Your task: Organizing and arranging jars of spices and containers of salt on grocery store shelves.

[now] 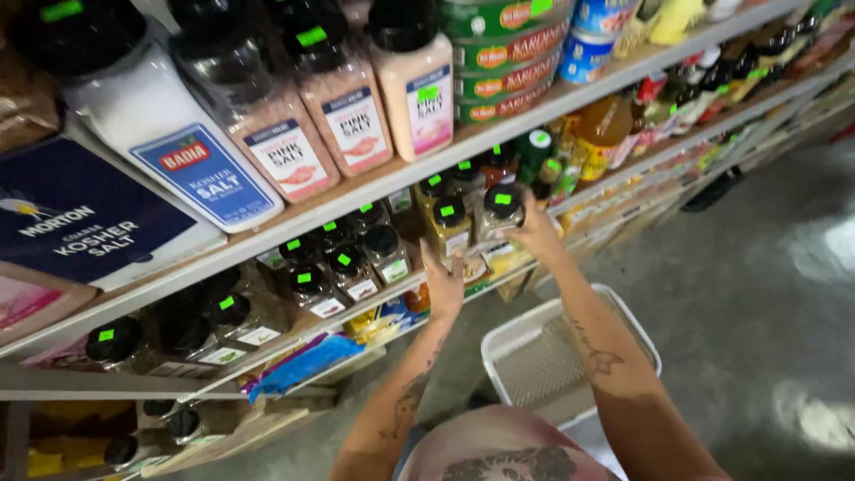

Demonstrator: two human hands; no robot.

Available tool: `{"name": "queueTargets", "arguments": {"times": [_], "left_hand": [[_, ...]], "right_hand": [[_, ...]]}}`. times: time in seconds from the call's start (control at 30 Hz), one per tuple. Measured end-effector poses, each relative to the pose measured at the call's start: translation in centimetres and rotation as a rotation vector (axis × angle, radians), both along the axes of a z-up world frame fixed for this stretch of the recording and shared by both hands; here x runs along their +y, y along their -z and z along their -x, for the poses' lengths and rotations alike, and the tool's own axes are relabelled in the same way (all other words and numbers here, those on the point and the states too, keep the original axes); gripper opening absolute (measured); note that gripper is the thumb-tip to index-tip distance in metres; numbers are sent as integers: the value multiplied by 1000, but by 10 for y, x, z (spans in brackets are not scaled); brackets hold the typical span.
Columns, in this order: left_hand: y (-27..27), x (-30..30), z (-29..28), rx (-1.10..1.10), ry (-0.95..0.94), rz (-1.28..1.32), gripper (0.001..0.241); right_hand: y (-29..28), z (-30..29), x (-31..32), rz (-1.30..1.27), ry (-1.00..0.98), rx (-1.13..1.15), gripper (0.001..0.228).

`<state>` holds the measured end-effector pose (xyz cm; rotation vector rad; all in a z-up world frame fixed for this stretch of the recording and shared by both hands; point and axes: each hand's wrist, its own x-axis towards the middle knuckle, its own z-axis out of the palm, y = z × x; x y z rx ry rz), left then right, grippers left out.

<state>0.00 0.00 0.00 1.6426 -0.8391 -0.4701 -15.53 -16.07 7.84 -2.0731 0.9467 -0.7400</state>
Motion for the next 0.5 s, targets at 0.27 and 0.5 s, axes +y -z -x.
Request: {"name": "queueTargets", "arguments": {"times": [0.27,0.5], "left_hand": [[12,-30,-18,31,35,-44,95],[38,-38,-19,-133,27,-53,95]], "right_hand": [[47,-18,-26,-53,-116,-127,98],[56,-12,2,-106,81,-92,75]]}}
